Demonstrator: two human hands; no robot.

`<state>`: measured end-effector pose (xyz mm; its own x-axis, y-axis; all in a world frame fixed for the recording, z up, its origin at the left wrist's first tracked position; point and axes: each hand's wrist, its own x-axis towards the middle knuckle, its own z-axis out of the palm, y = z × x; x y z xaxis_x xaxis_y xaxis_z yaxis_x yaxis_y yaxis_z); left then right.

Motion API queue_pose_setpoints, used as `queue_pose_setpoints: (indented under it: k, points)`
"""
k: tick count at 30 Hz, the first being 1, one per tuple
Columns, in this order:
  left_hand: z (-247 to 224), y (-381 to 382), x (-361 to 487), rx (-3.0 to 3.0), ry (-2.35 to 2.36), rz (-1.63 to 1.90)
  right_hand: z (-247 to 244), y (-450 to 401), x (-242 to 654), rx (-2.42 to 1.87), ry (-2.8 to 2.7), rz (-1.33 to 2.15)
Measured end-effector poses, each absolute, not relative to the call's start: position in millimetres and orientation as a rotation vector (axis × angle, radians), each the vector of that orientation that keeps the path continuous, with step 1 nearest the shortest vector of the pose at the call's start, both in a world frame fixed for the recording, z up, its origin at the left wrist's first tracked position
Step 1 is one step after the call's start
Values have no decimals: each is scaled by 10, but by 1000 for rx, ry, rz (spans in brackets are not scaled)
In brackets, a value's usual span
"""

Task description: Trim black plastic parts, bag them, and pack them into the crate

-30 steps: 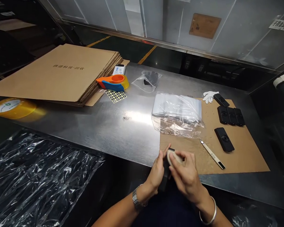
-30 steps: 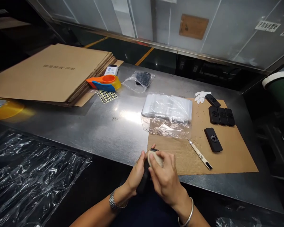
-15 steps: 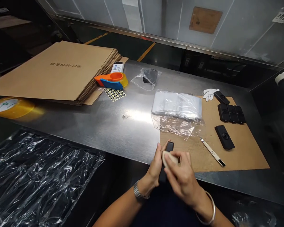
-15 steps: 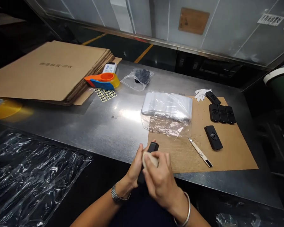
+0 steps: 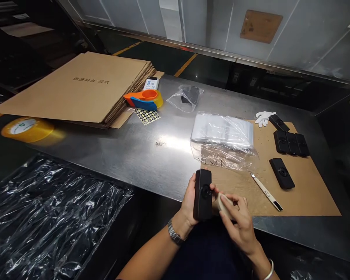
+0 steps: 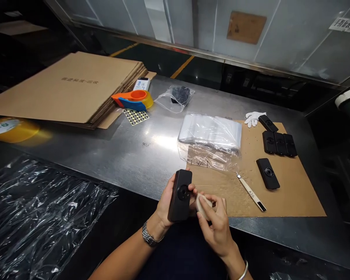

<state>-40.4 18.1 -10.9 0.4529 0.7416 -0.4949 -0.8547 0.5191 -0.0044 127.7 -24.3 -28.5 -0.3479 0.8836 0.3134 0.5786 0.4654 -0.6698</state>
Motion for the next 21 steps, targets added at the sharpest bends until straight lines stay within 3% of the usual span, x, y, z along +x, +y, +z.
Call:
queue_pose_setpoints:
  k: [7, 12, 21]
  points:
    - [-43, 56, -368, 168, 841, 1116, -646, 238, 1595, -1527, -2024, 265]
    - [37, -33, -394, 374, 1058, 963, -688, 328, 1601, -1612, -2039, 233]
    - [139, -108, -407, 606, 906, 772, 45, -11, 1194, -1207, -1674, 1218]
